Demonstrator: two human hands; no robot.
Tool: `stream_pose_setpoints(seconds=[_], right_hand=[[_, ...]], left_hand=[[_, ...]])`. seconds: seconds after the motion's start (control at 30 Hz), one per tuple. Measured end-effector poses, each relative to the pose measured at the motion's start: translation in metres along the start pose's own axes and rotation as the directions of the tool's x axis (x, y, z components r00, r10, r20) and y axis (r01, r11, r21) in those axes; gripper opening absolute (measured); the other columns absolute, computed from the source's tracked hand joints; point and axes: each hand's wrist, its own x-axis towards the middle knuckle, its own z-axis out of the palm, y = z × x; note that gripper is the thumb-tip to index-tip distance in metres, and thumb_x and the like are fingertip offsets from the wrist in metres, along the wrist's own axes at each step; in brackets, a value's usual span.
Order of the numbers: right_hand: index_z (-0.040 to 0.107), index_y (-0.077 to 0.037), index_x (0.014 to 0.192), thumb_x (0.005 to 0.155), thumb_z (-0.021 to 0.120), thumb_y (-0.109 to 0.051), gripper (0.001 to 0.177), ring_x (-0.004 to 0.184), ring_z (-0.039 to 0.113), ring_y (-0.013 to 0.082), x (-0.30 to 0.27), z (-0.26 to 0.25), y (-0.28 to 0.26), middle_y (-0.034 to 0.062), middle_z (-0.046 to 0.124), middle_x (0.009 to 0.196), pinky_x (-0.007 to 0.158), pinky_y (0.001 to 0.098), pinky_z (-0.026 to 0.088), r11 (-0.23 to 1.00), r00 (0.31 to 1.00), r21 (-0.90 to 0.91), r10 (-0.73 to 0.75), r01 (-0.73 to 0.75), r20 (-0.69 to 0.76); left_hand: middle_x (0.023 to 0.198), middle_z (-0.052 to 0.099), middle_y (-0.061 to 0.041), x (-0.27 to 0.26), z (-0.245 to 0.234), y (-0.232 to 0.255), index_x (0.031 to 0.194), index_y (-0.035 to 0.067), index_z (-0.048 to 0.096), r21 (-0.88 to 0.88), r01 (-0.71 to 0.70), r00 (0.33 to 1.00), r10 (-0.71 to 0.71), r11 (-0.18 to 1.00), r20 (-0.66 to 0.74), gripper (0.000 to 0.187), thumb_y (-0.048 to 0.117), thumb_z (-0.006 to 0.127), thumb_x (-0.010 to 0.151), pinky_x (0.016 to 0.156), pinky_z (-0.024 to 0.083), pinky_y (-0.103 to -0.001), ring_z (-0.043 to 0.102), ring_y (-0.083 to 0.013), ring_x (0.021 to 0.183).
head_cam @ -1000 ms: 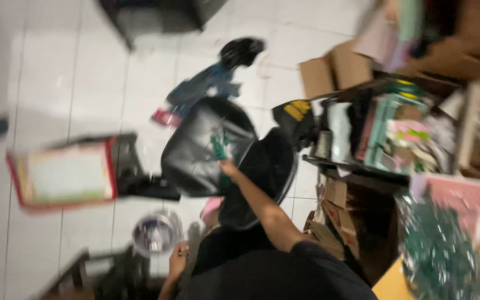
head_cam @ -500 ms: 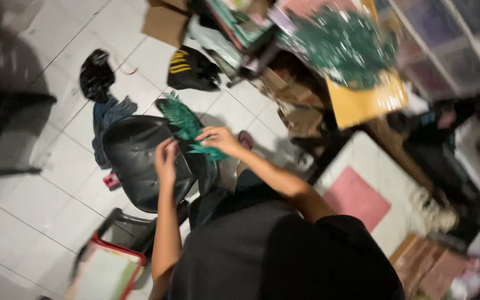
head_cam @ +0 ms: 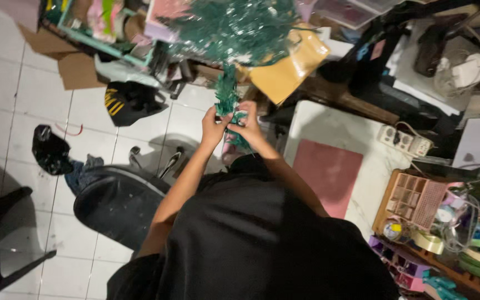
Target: The person picks up a brush and a pink mat, moves items in a storage area including a brown paper envelope, handles a pink tube and green tinsel on the floor, and then places a grid sheet onto the pink mat.
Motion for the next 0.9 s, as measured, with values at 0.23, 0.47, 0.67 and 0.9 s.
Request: stream_pose_setpoints(seconds=[0.23, 0.47, 0.67, 0.9], right_hand=[[0.047, -0.004, 0.136, 0.087, 0.076, 0.0, 0.057, 0.094, 0.069, 0.0206, 0.055, -0.087, -0.035, 0.01, 0.062, 0.11, 0.072, 0.0363, 0.065, 0.945, 0.946, 0.124, 0.283, -0.304, 0.159], [0.07, -0.001, 0.115, 0.11, 0.07, -0.017, 0.018, 0.093, 0.064, 0.0195, 0.115, -0.096, 0.016, 0.0105, 0.071, 0.098, 0.081, 0.0337, 0.055, 0.918, 0.953, -0.381, 0.203, -0.107, 0.223], [0.065, -0.004, 0.126, 0.099, 0.071, -0.023, 0.033, 0.11, 0.066, 0.0146, 0.218, -0.046, 0.003, 0.0058, 0.072, 0.117, 0.09, 0.0307, 0.053, 0.962, 0.958, -0.266, 0.129, -0.058, 0.257], [0.061, -0.009, 0.129, 0.082, 0.075, -0.002, 0.049, 0.119, 0.068, 0.0313, 0.364, 0.061, 0.03, 0.0154, 0.066, 0.129, 0.099, 0.039, 0.056, 0.827, 0.934, -0.505, -0.065, 0.247, 0.351]], left_hand=[[0.115, 0.068, -0.005, 0.071, 0.053, 0.027, 0.133, 0.008, 0.055, -0.38, 0.14, 0.981, -0.075, 0.914, 0.181, 0.047, 0.02, 0.078, 0.094, 0.077, 0.054, -0.028, 0.064, -0.0128, 0.092], [0.118, 0.067, -0.005, 0.101, 0.049, 0.01, 0.131, 0.006, 0.057, -0.613, 0.55, 0.835, -0.356, 0.567, 0.419, 0.047, 0.031, 0.074, 0.095, 0.075, 0.061, -0.034, 0.068, -0.0176, 0.099], [0.103, 0.069, -0.007, 0.156, -0.042, -0.023, 0.12, 0.01, 0.058, -0.73, 0.37, 0.858, -0.512, 0.575, 0.032, 0.04, 0.036, 0.072, 0.094, 0.062, 0.055, -0.036, 0.065, -0.0229, 0.083], [0.113, 0.069, -0.007, 0.175, -0.202, -0.063, 0.124, 0.015, 0.054, -0.842, 0.074, 0.81, -0.525, 0.534, -0.261, 0.031, 0.028, 0.069, 0.1, 0.077, 0.058, -0.045, 0.069, -0.0239, 0.104]])
